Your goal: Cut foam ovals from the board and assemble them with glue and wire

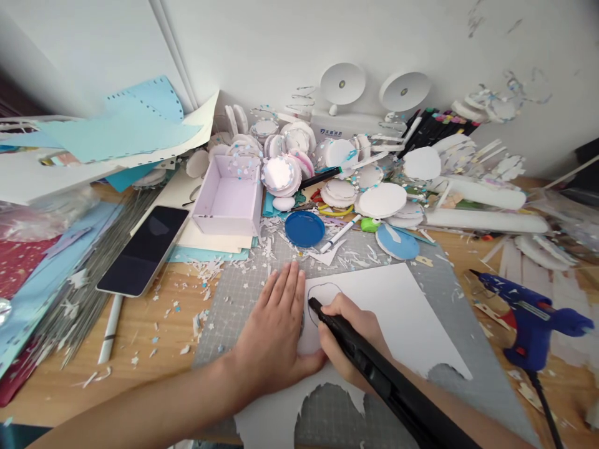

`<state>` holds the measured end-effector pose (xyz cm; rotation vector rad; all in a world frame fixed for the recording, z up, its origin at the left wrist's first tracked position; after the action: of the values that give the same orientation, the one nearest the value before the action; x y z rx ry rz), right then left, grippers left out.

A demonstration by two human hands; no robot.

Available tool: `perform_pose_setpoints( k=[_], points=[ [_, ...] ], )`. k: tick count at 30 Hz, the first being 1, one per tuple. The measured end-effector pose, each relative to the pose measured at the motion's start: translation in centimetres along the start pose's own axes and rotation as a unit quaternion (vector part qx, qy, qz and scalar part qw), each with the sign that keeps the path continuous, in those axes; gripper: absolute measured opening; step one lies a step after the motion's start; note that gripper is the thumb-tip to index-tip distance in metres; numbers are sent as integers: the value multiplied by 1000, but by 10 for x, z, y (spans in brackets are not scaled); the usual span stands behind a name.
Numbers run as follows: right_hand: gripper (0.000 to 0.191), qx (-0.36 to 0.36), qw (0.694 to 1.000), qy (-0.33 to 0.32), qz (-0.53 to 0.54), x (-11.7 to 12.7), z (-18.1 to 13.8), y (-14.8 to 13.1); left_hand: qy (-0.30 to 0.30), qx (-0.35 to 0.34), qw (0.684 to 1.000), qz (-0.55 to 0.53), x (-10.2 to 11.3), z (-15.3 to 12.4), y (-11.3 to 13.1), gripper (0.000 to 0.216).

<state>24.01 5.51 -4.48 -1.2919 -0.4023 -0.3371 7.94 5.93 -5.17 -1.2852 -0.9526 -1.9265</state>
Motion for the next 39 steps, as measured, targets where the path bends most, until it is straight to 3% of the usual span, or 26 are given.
perform_pose_setpoints(
  k=[11,18,24,30,39],
  points=[
    [17,8,1000,-17,-9,4,-2,5,-18,9,1000,-10,3,1,0,94],
    [14,-12,999,-42,30,13,0,13,0,-2,1000,1,2,0,-1,96],
    [5,-108,980,89,142,13,9,15,20,-7,1000,7,1,-2,-1,100],
    [8,-95,989,102,53,6,10,12,20,0,1000,5,0,-1,0,100],
    [6,-91,988,114,43,4,10,11,14,4,1000,-1,1,-1,0,100]
  ],
)
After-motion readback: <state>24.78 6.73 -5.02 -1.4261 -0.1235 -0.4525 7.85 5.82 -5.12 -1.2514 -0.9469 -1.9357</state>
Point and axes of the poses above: each hand's wrist, its own z-axis towards the middle knuckle, its own x-axis out of the back of the hand, y = z × x, the point moved 1 cm from there along z, towards the middle knuckle, and after that the axes turned 15 degrees about y, right-handed, at the moved point
